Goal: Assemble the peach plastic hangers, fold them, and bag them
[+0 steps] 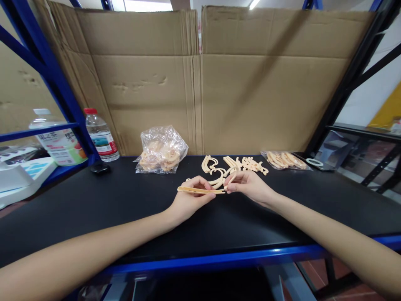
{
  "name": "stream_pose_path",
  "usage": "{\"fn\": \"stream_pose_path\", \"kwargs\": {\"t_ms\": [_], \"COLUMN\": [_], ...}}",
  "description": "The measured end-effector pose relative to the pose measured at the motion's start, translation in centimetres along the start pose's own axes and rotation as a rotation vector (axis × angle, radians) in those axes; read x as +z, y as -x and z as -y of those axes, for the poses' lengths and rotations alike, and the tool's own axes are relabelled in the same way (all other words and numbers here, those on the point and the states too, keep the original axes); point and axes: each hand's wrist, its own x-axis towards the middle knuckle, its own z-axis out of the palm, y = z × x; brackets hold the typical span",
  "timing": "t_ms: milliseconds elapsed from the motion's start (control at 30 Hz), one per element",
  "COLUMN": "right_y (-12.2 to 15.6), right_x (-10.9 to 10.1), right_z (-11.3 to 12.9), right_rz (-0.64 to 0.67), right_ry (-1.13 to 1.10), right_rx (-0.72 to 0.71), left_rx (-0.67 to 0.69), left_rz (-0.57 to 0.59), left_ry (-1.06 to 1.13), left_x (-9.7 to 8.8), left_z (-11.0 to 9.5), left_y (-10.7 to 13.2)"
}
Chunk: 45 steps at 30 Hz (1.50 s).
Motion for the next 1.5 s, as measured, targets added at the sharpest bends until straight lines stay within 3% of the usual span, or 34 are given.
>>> {"fn": "stream_pose_path", "kwargs": {"t_ms": [333, 1000, 1500], "right_y": [0.5, 0.5, 0.6], "right_x": [0.1, 0.3, 1.7], "right_z": [0.0, 0.0, -0.7], "right_rz": [0.198, 0.146, 0.017], "right_ry": [-0.164, -0.106, -0.058], "right_rx": [0.231, 0.320, 0.213], "left_rx": [0.028, 0.007, 0.073], "left_rz": [0.043, 0.054, 0.062], "left_ry": [0.033, 0.000, -0.029], "left_x": [0.1, 0.4, 0.5], "left_z": [0.4, 0.8, 1.1], "left_y": [0.2, 0.4, 0.6]}}
